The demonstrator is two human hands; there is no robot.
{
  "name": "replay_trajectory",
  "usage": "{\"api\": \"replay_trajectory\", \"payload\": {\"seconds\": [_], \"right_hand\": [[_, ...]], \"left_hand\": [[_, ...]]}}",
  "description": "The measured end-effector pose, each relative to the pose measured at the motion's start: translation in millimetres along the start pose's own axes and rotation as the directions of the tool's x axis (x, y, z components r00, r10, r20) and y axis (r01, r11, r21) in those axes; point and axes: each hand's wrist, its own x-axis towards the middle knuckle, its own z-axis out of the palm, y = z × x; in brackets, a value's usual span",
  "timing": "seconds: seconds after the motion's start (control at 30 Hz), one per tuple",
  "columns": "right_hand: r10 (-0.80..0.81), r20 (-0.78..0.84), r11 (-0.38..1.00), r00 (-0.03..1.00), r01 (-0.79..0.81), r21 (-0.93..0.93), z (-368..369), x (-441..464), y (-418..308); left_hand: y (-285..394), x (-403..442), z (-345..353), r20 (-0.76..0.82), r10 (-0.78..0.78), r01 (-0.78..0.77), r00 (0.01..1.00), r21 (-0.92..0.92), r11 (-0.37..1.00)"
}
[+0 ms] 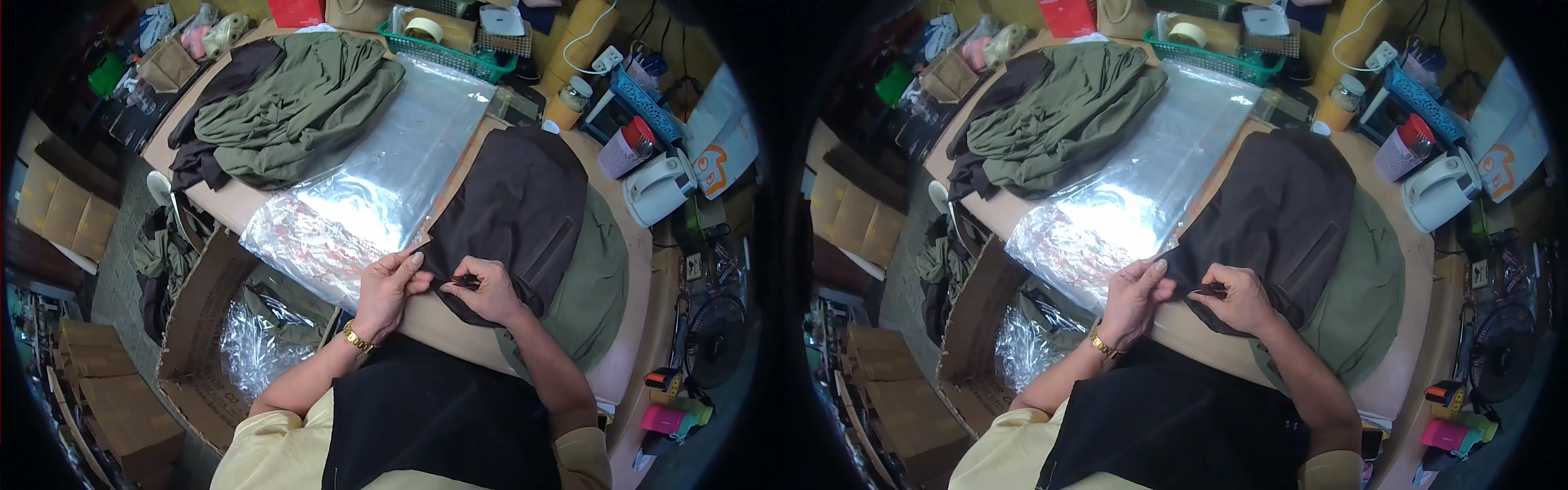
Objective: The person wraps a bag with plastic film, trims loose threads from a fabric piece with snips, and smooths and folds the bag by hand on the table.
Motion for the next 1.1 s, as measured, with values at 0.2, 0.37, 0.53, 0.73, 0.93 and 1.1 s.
{"api": "replay_trajectory", "payload": {"seconds": [0.2, 0.37, 0.53, 0.73, 0.93, 1.1], "right_hand": [[0.097, 0.055, 0.995, 0.994, -0.096, -0.027, 2.8, -3.4, -22.6], [-0.217, -0.084, 0.867, 0.972, 0.153, -0.475, 3.5, 8.4, -77.5], [-0.433, -0.060, 0.673, 0.899, 0.279, -0.685, 17.0, 16.8, -94.4], [-0.490, -0.035, 0.553, 0.871, 0.280, -0.785, 22.3, 20.0, -103.4], [-0.524, -0.030, 0.519, 0.851, 0.291, -0.804, 23.6, 20.2, -108.6], [-0.508, 0.000, 0.544, 0.861, 0.321, -0.775, 24.9, 19.2, -107.8]], "left_hand": [[1.7, -7.3, -12.1, 0.042, 0.026, -0.018, 0.999, -0.190, 0.982], [12.7, -18.7, -13.1, 0.128, 0.059, -0.026, 0.990, -0.247, 0.969], [7.1, -20.1, -17.4, 0.169, 0.066, -0.020, 0.983, -0.261, 0.965], [9.8, -22.7, -13.9, 0.122, 0.054, -0.026, 0.991, -0.220, 0.975], [12.0, -28.0, -10.0, 0.099, 0.110, -0.090, 0.989, -0.182, 0.979], [12.5, -28.1, -20.1, 0.212, 0.129, -0.097, 0.969, -0.156, 0.983]]}}
